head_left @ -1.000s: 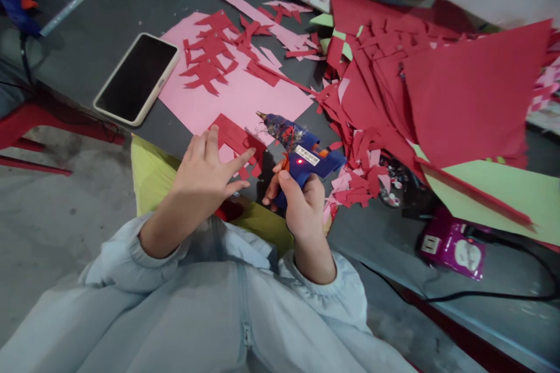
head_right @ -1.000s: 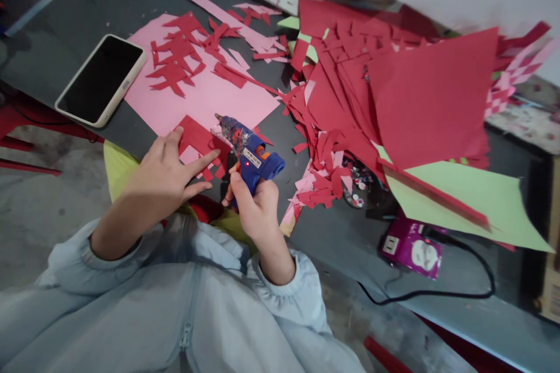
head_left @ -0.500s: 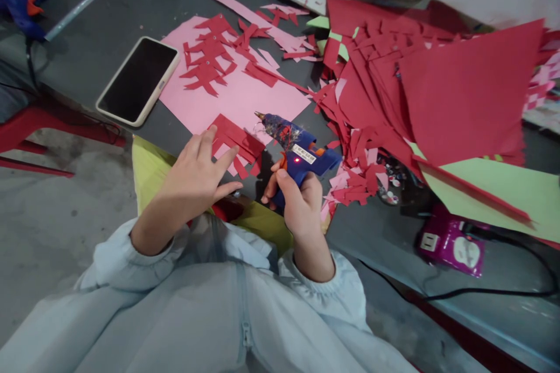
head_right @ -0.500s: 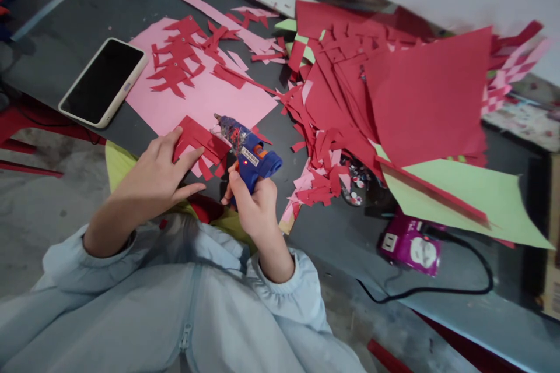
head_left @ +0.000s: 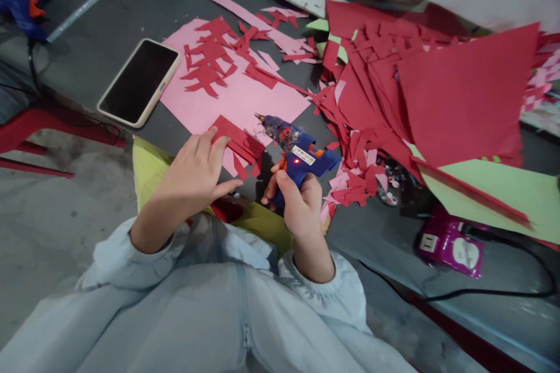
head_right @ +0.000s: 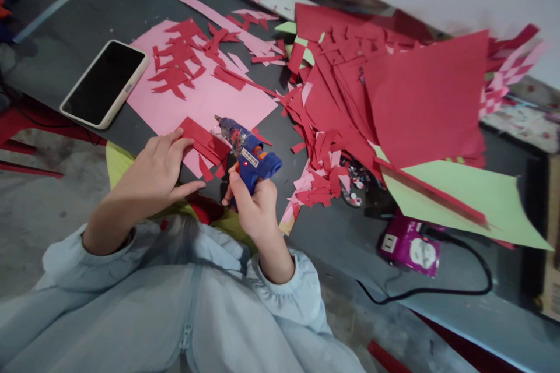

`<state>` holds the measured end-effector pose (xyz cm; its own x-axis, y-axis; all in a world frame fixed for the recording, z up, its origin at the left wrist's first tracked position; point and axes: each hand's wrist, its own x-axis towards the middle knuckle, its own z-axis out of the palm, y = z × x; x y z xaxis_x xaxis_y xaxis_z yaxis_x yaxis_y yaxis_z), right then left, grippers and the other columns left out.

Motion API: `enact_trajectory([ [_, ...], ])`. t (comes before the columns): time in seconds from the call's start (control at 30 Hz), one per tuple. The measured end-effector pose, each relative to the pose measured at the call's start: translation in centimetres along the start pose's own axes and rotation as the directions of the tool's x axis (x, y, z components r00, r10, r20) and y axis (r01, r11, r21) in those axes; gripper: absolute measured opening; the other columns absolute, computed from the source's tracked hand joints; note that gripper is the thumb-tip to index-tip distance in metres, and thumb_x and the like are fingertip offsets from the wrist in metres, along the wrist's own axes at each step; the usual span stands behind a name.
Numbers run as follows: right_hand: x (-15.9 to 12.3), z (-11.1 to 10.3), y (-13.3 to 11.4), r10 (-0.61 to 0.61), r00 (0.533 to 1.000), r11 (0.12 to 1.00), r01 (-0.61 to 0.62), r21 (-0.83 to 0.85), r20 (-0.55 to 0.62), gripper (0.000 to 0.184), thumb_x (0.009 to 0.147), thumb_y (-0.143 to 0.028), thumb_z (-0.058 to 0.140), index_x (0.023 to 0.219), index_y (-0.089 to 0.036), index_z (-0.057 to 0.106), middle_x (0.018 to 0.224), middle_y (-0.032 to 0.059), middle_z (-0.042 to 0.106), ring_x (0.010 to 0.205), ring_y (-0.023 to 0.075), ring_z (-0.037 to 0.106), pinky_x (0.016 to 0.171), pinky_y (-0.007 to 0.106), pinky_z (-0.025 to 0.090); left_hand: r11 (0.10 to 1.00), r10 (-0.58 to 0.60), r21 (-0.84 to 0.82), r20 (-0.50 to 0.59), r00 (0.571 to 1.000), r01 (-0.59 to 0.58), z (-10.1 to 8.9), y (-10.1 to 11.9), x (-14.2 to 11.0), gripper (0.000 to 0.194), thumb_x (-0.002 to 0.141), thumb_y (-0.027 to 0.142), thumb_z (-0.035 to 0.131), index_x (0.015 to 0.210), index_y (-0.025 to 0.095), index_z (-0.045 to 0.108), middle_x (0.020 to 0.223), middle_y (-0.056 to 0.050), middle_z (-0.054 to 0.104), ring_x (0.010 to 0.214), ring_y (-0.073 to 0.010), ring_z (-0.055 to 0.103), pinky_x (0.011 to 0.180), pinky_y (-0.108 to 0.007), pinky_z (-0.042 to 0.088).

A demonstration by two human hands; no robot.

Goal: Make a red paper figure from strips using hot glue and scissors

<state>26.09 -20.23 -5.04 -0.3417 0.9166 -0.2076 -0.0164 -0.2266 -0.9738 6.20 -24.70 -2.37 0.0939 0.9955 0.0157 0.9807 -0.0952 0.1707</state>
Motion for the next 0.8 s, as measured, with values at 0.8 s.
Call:
enact_trajectory([
  [0.8,0.0,0.1,-0.1,0.013,1.0,1.0,-0.013,-0.005,0.0,0.024,0.09,-0.047,0.058,0.089,-0.023,0.058,0.053,-0.0061,0.058,0.044,0.0126,0.058,0.041,0.024,0.041,0.995,-0.1,-0.002,0.027,0.995,0.1,-0.9,0.7,1.2,0.053,0.098,0.041,0.05,0.141,0.011,0.053,0.135,-0.025,0.054,0.124,-0.0364,0.053,0.105,-0.053,0.046],
])
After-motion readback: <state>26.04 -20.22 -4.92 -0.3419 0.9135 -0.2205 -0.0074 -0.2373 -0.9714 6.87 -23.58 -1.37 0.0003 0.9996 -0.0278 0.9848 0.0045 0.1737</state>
